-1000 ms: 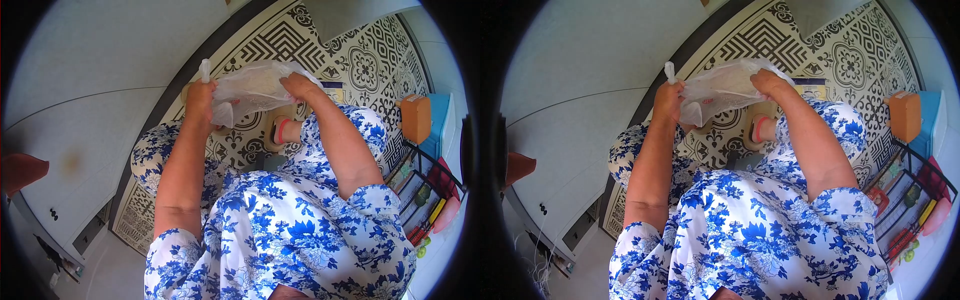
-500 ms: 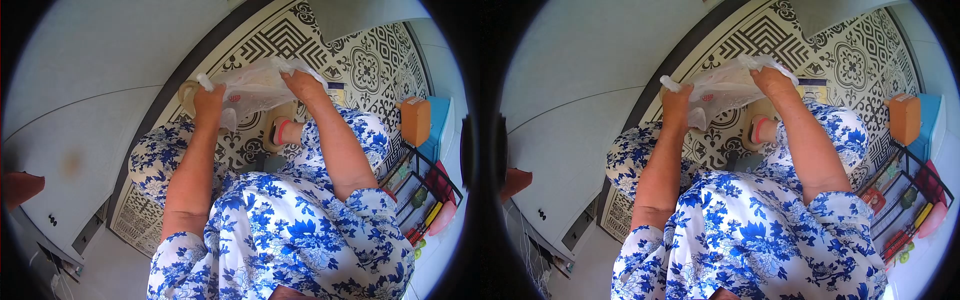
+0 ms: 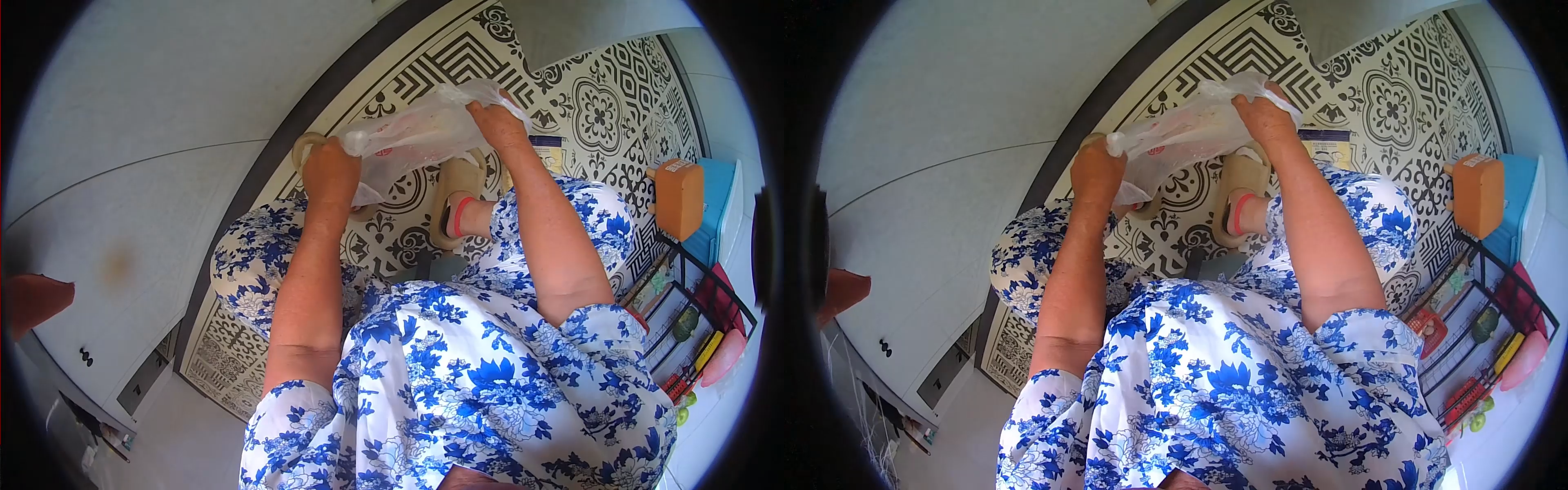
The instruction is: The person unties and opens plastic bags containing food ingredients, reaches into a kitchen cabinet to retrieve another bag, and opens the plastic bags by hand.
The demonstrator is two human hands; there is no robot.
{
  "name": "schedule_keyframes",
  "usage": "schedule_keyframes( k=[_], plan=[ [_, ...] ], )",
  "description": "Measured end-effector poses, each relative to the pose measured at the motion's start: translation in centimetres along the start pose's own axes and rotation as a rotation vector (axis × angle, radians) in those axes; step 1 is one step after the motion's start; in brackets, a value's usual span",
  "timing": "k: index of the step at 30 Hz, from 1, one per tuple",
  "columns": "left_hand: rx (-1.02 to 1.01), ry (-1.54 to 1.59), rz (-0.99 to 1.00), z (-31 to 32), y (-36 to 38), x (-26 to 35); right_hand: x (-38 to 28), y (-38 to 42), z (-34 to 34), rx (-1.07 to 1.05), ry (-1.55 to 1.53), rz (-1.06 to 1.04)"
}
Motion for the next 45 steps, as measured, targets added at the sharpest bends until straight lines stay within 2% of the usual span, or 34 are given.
schedule_keyframes(
  k=[1,3,4,6,7,9,10,12,13,15,18,22,24,28,30,31,33,36,37,39,43,45],
  plan=[
    [0.006,-0.002,0.0,0.0,-0.3,-0.5,0.8,-0.7,0.4,0.002,-0.003,-0.005],
    [-0.005,0.0,-0.039,0.6,-0.7,-1.6,0.1,-1.2,2.1,-0.077,0.336,-0.406],
    [-0.001,0.0,-0.037,0.7,-0.6,-1.8,0.9,-1.5,2.5,-0.073,0.335,-0.408],
    [-0.135,0.932,-0.403,2.7,-0.1,-3.6,2.8,-1.8,2.5,-0.139,-0.247,-0.07],
    [-0.133,0.932,-0.401,2.9,0.0,-3.5,2.8,-1.7,2.6,-0.137,-0.248,-0.072],
    [-0.021,1.468,-0.55,4.1,0.4,-3.5,2.2,0.9,2.1,-0.094,-1.06,0.433],
    [-0.02,1.47,-0.546,4.3,0.3,-3.3,1.8,1.2,1.8,-0.092,-1.061,0.43],
    [-0.025,1.761,-0.632,5.0,0.3,-2.6,1.8,2.0,1.7,-0.091,-1.167,0.514],
    [-0.025,1.762,-0.631,5.0,0.2,-2.5,1.7,2.1,1.6,-0.09,-1.167,0.513],
    [0.026,1.981,-0.817,5.2,-0.4,-4.0,0.3,2.3,2.3,-0.066,-1.231,0.543],
    [-0.095,1.967,-0.698,4.3,-0.8,-3.6,0.1,2.2,2.1,-0.066,-1.185,0.488],
    [-0.105,1.772,-0.609,1.8,-0.5,-3.9,-0.6,2.4,1.7,-0.112,-1.154,0.476],
    [-0.149,1.69,-0.511,0.2,-0.4,-3.5,-2.0,3.2,0.5,-0.125,-1.219,0.392],
    [-0.162,1.649,-0.488,-3.1,0.8,-1.8,-3.2,4.6,-0.4,-0.159,-1.24,0.356],
    [-0.256,1.633,-0.378,-4.2,1.4,-1.1,-4.3,5.6,-0.8,-0.253,-1.264,0.278],
    [-0.251,1.63,-0.383,-4.9,1.7,-1.4,-4.9,6.2,-1.4,-0.26,-1.266,0.28],
    [-0.331,1.63,-0.274,-5.9,2.4,-0.7,-5.4,7.2,-2.8,-0.248,-1.234,0.261],
    [-0.251,1.627,-0.266,-8.5,3.5,-0.1,-5.2,7.5,-3.4,-0.265,-1.321,0.258],
    [-0.253,1.627,-0.27,-8.6,3.7,-0.5,-5.2,7.7,-3.6,-0.265,-1.32,0.262],
    [-0.28,1.708,-0.227,-9.1,3.9,-0.8,-5.9,8.3,-4.7,-0.272,-1.506,0.209],
    [-0.252,1.829,-0.223,-9.9,4.0,-0.9,-6.9,8.8,-6.3,-0.291,-1.597,0.207],
    [-0.265,1.899,-0.162,-10.4,4.0,-0.2,-6.7,8.7,-6.6,-0.419,-1.687,0.156]
  ],
)
Point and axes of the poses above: each hand's wrist, its own y-axis away from the middle knuckle, its own z-axis out of the palm, x = y × z, the point moved 7 cm from there along -y, towards the middle knuckle
